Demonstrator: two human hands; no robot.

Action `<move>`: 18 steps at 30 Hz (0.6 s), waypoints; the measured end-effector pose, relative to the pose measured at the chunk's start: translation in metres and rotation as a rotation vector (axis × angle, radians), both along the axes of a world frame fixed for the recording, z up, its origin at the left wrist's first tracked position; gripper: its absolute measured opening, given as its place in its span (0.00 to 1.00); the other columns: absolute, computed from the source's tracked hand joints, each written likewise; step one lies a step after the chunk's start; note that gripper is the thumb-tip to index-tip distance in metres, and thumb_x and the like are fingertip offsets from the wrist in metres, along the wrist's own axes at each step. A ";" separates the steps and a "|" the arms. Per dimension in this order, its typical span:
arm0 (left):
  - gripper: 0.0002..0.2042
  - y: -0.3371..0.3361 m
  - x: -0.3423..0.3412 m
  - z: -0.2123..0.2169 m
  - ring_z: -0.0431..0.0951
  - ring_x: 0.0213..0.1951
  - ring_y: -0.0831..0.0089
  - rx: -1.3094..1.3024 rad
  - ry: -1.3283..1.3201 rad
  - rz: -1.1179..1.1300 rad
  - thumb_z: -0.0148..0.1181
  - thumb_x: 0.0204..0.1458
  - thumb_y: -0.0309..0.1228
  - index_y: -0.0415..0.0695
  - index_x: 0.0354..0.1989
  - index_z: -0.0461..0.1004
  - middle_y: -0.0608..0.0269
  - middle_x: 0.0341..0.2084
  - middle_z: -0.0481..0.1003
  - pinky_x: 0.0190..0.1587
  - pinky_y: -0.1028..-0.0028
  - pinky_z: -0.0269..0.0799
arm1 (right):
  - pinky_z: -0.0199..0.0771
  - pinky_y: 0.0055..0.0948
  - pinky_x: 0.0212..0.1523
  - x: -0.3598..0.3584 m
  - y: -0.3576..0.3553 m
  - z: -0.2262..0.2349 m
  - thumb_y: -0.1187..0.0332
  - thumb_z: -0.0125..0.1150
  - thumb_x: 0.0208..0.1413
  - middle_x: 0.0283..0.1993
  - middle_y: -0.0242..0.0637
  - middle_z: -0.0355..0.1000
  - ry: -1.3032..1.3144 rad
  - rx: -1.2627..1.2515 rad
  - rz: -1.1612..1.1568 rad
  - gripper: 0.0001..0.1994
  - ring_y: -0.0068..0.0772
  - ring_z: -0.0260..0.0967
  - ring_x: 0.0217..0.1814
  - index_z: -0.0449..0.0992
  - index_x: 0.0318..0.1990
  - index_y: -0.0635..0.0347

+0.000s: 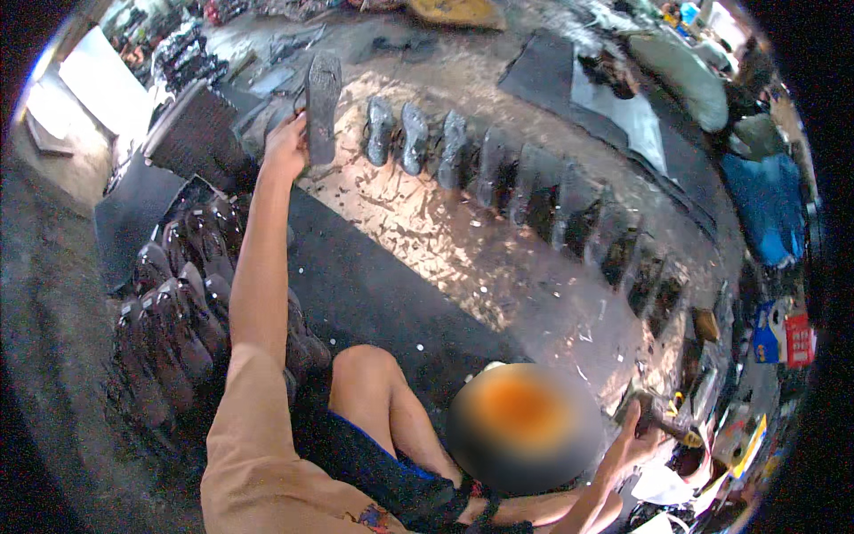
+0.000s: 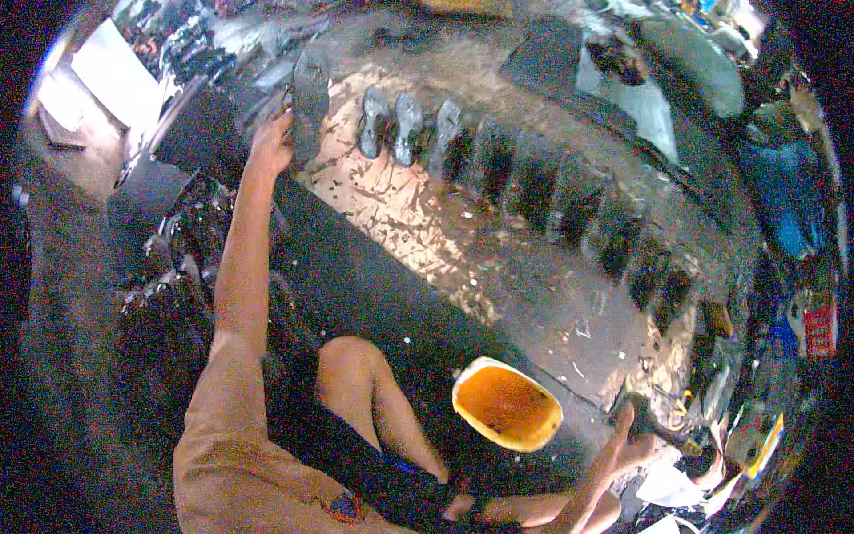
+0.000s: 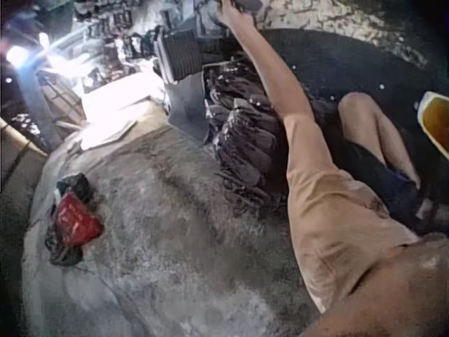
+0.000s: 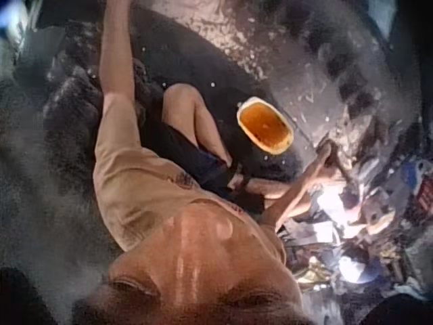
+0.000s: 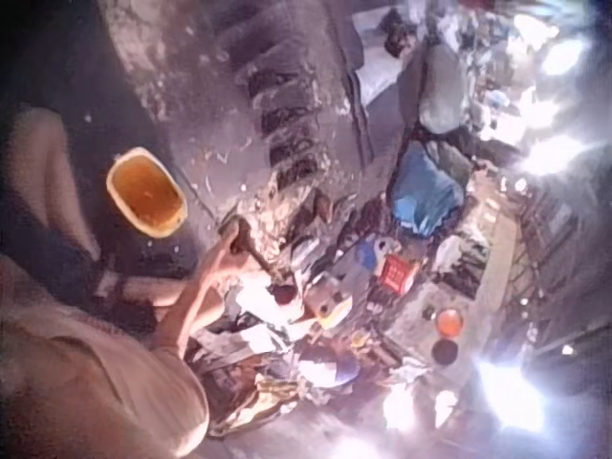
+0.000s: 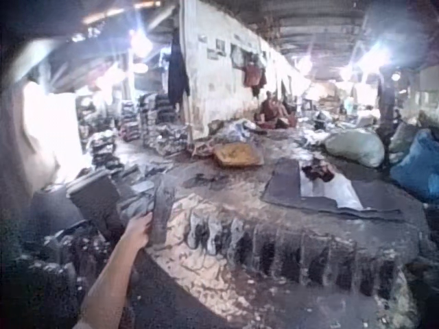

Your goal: The person sits on the floor and repeatedly paints the soles of multiple dark-colored slippers with a yellowish substance using a brush. They dip the brush into a small container, apply the substance to each slipper sole, and place the painted slippers in a row on the floor.

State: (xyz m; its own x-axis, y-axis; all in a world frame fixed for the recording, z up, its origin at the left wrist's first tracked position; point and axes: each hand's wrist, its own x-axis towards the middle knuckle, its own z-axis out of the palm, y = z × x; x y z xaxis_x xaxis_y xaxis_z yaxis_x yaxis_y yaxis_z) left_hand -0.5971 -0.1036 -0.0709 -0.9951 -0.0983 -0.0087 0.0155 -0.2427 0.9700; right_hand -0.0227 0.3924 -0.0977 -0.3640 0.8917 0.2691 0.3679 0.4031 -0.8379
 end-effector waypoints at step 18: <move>0.16 0.003 -0.098 -0.203 0.79 0.50 0.42 -0.974 -0.155 0.374 0.63 0.55 0.39 0.41 0.46 0.80 0.47 0.50 0.80 0.57 0.55 0.74 | 0.67 0.43 0.61 -0.072 -0.038 0.011 0.43 0.54 0.69 0.53 0.56 0.78 -0.431 0.168 -0.070 0.35 0.43 0.73 0.53 0.77 0.53 0.79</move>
State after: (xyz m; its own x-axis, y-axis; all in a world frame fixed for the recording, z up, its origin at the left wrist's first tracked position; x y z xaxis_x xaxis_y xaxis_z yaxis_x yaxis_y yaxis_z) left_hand -0.6952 -0.1006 -0.2743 -0.8948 -0.4315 0.1147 -0.2123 0.6372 0.7409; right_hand -0.0950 0.3544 -0.0868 -0.4146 0.8752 0.2491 0.6992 0.4816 -0.5284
